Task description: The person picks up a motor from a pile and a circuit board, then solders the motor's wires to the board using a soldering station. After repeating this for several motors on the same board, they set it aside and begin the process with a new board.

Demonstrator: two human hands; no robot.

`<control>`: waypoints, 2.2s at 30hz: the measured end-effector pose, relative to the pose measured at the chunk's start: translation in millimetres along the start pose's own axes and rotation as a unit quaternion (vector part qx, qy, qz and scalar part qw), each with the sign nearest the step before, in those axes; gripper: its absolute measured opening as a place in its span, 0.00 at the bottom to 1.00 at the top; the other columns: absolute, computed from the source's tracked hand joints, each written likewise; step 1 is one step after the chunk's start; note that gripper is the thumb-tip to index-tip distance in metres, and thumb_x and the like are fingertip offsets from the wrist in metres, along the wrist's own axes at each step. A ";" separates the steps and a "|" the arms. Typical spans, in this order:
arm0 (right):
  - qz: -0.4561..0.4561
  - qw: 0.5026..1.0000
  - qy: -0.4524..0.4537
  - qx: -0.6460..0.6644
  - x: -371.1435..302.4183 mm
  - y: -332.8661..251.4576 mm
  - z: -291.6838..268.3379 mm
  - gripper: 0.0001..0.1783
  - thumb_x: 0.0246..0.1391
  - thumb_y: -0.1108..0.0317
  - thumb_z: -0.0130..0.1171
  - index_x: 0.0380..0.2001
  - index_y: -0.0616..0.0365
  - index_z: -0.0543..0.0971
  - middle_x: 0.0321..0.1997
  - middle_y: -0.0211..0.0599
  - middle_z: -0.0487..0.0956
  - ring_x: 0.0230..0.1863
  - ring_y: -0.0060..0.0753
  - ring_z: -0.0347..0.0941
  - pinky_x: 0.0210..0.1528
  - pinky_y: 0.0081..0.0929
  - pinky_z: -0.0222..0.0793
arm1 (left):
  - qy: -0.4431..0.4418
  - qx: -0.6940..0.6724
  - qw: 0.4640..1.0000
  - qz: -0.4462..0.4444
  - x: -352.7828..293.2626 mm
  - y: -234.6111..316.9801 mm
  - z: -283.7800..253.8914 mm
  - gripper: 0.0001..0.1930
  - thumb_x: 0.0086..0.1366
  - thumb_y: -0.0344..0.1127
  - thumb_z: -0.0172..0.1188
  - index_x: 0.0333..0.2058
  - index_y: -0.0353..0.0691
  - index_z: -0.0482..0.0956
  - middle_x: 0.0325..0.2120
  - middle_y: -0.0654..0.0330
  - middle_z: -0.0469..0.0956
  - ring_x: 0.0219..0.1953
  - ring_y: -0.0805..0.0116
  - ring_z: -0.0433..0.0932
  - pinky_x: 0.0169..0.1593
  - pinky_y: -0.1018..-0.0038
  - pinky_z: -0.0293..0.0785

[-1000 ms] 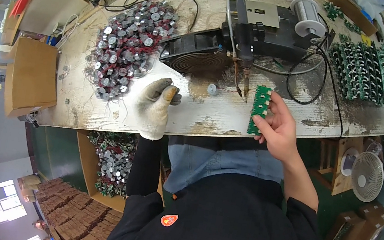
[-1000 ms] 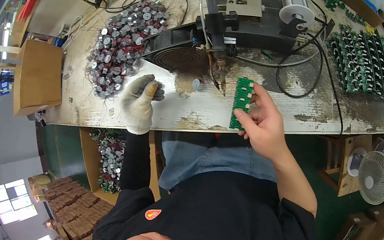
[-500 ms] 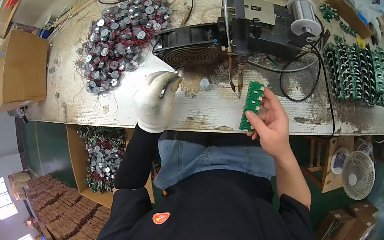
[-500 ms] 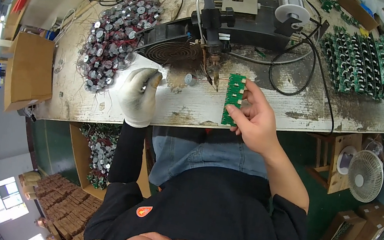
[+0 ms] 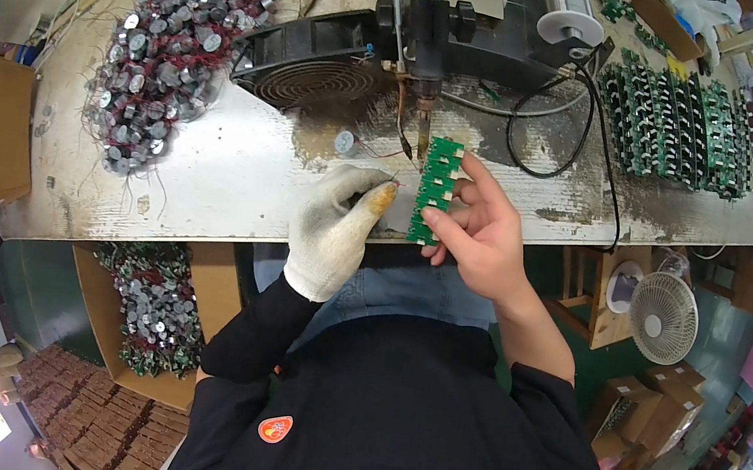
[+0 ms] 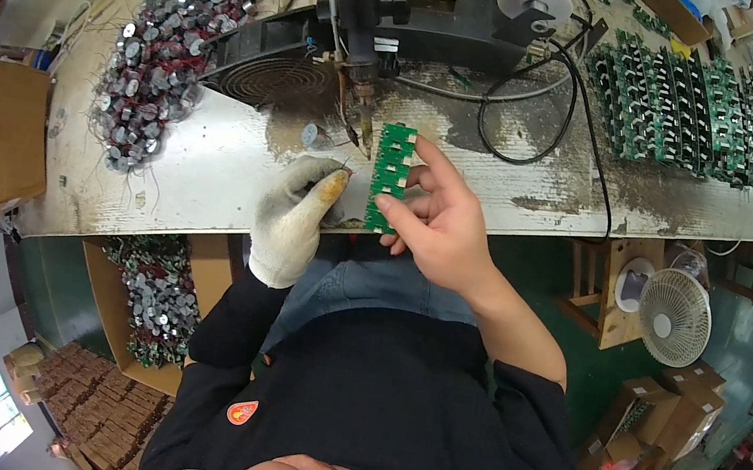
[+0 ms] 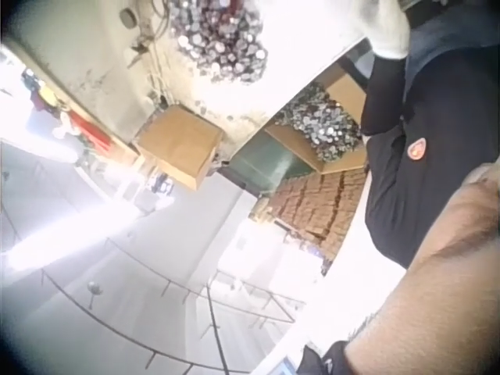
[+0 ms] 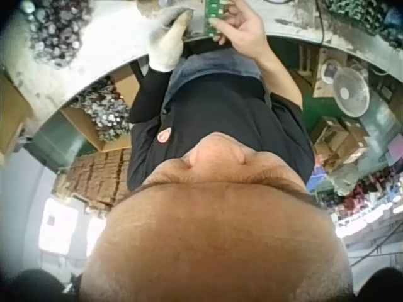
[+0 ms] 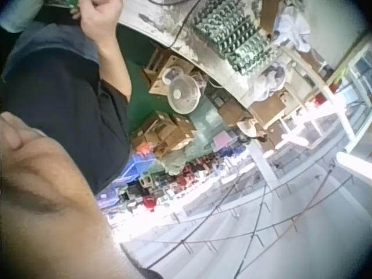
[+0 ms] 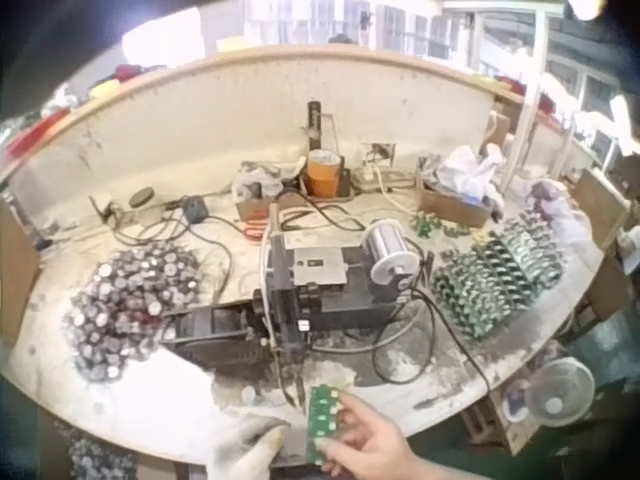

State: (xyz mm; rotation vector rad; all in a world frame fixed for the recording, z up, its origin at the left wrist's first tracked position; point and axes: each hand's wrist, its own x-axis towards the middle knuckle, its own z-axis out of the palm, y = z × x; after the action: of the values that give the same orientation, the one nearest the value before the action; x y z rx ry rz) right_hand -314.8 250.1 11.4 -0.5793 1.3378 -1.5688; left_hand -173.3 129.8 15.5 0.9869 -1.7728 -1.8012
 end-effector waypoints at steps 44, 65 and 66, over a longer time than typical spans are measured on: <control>-0.005 1.000 -0.013 -0.019 -3.0 -0.4 2.6 0.39 0.53 0.83 0.55 0.66 0.64 0.50 0.44 0.48 0.74 0.25 0.24 0.76 0.20 0.17 0.72 | 0.033 -0.063 0.996 -0.045 8.5 6.2 13.5 0.11 0.63 0.33 0.59 0.35 0.28 0.79 0.28 0.60 0.79 0.29 0.77 0.75 0.33 0.79 0.72; 0.000 1.000 -0.020 -0.002 -5.6 -0.2 1.7 0.38 0.54 0.79 0.57 0.65 0.65 0.51 0.43 0.41 0.73 0.25 0.20 0.74 0.23 0.15 0.71 | -0.052 -0.078 0.993 -0.068 15.6 14.9 5.8 0.10 0.61 0.32 0.57 0.33 0.28 0.78 0.26 0.62 0.77 0.28 0.78 0.75 0.31 0.80 0.72; 0.000 1.000 -0.019 -0.003 -5.4 -0.3 1.4 0.38 0.54 0.79 0.57 0.65 0.65 0.51 0.43 0.41 0.73 0.25 0.20 0.74 0.23 0.15 0.71 | -0.053 -0.079 0.993 -0.068 16.2 15.0 6.1 0.10 0.61 0.32 0.57 0.33 0.28 0.78 0.26 0.62 0.77 0.28 0.78 0.75 0.31 0.80 0.72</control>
State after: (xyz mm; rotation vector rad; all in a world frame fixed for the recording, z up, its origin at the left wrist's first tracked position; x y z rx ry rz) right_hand -311.4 254.2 13.3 -0.6096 1.3137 -1.5476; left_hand -191.1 120.7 26.7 0.9864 -1.6272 -2.0780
